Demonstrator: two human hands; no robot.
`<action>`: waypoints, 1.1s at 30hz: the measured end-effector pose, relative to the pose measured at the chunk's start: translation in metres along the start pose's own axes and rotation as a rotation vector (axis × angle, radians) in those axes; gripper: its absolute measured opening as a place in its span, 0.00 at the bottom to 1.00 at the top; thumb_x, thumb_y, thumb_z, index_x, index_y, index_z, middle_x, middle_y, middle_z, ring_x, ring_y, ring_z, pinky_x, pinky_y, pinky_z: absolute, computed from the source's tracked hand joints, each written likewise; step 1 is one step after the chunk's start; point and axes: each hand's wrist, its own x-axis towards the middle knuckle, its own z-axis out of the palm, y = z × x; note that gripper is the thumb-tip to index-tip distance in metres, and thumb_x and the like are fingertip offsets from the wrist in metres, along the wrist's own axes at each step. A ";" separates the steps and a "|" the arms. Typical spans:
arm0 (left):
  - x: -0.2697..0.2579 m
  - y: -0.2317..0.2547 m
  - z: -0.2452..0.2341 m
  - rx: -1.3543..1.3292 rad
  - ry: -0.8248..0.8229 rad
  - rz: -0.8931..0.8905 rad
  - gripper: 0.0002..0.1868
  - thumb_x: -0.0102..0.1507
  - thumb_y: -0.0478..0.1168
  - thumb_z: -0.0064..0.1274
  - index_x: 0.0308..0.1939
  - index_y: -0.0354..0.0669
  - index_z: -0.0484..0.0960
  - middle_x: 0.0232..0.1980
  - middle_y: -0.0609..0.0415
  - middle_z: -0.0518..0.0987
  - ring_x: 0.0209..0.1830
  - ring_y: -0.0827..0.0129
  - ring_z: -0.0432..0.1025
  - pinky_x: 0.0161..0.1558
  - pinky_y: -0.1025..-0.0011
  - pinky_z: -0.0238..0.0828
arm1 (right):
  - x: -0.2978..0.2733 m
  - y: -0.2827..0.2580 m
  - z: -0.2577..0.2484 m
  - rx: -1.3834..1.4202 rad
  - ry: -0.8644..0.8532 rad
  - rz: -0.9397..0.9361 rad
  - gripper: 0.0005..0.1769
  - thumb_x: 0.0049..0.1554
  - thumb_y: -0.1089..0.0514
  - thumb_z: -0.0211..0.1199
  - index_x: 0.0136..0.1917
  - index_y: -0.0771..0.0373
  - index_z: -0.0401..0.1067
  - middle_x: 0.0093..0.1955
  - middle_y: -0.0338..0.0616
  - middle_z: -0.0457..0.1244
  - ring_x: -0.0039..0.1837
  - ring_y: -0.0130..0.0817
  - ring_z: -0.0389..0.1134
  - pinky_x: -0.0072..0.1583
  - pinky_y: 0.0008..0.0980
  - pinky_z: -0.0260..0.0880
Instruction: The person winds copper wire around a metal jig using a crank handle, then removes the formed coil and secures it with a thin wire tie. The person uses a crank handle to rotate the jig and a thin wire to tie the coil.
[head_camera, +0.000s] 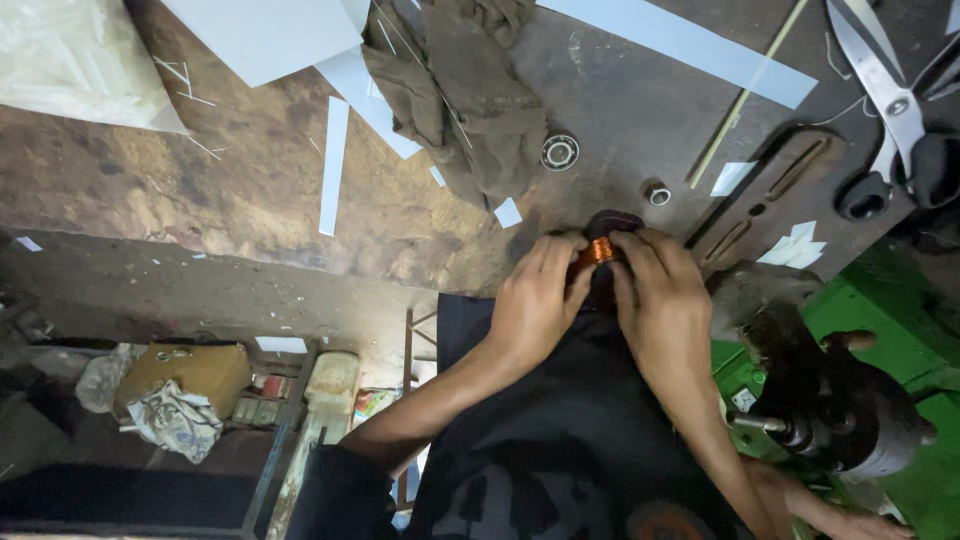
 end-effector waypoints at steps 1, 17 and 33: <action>0.000 0.001 -0.001 -0.005 -0.011 -0.005 0.19 0.65 0.37 0.59 0.57 0.40 0.74 0.51 0.47 0.77 0.49 0.51 0.77 0.49 0.59 0.76 | 0.000 0.001 0.000 0.022 -0.005 0.016 0.18 0.57 0.68 0.67 0.61 0.65 0.74 0.59 0.55 0.66 0.60 0.54 0.69 0.62 0.45 0.70; 0.008 0.012 -0.004 0.013 0.010 0.058 0.19 0.66 0.38 0.59 0.61 0.46 0.79 0.56 0.52 0.78 0.54 0.56 0.76 0.54 0.62 0.76 | -0.004 0.013 0.003 0.207 -0.008 0.193 0.15 0.58 0.68 0.68 0.59 0.67 0.72 0.55 0.52 0.67 0.56 0.45 0.73 0.56 0.38 0.75; 0.014 0.026 -0.009 0.181 -0.075 0.099 0.25 0.64 0.36 0.59 0.66 0.41 0.77 0.57 0.50 0.78 0.50 0.56 0.76 0.50 0.65 0.77 | -0.010 0.024 0.005 0.268 -0.032 0.276 0.16 0.56 0.67 0.68 0.58 0.67 0.73 0.55 0.51 0.67 0.56 0.44 0.73 0.57 0.39 0.73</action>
